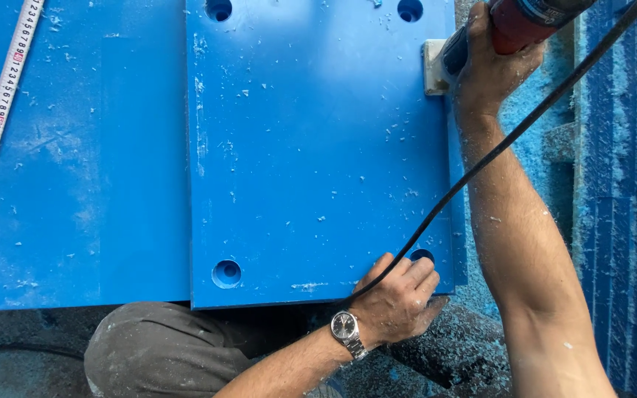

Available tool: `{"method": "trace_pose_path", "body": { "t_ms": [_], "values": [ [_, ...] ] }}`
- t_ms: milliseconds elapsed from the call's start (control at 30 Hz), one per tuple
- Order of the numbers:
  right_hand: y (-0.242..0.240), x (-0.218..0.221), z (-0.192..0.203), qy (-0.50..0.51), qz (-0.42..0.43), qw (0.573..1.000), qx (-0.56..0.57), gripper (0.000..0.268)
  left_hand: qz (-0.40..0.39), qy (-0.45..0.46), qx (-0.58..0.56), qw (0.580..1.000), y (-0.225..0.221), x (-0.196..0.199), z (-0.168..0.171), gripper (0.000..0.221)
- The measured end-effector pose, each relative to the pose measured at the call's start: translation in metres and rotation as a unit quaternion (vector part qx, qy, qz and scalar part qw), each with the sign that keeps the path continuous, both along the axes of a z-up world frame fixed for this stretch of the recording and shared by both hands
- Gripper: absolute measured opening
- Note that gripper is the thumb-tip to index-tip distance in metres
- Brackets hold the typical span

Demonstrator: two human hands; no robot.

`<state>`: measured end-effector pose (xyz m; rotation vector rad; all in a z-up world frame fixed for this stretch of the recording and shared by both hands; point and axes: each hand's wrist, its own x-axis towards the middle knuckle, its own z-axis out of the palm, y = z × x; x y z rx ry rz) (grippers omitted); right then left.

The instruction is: Using a handheld power router to smooth or bevel the edges of large blue plastic blocks on a factory floor.

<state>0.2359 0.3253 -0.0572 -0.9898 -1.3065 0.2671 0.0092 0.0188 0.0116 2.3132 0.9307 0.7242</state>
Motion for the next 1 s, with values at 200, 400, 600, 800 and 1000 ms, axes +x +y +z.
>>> {"method": "trace_pose_path", "body": {
  "t_ms": [200,400,600,800,1000],
  "values": [
    [0.007,0.000,0.001,-0.008,0.001,1.000,0.016,0.059,-0.001,-0.006,-0.005,1.000,0.000,0.000,0.000,0.033],
    [0.013,-0.001,0.005,-0.013,0.004,1.000,0.024,0.055,-0.002,-0.009,-0.009,1.000,0.001,0.000,0.001,0.033],
    [0.023,0.004,-0.001,-0.030,0.003,0.999,0.039,0.055,-0.008,-0.008,-0.015,1.000,0.001,0.001,-0.002,0.034],
    [0.031,0.006,-0.003,-0.040,0.003,0.998,0.045,0.059,-0.006,-0.018,-0.012,1.000,0.001,0.001,-0.004,0.035],
    [0.041,0.010,-0.011,-0.031,0.019,0.998,0.058,0.062,-0.011,-0.018,-0.025,0.999,0.000,0.001,-0.004,0.033]
  ]
}}
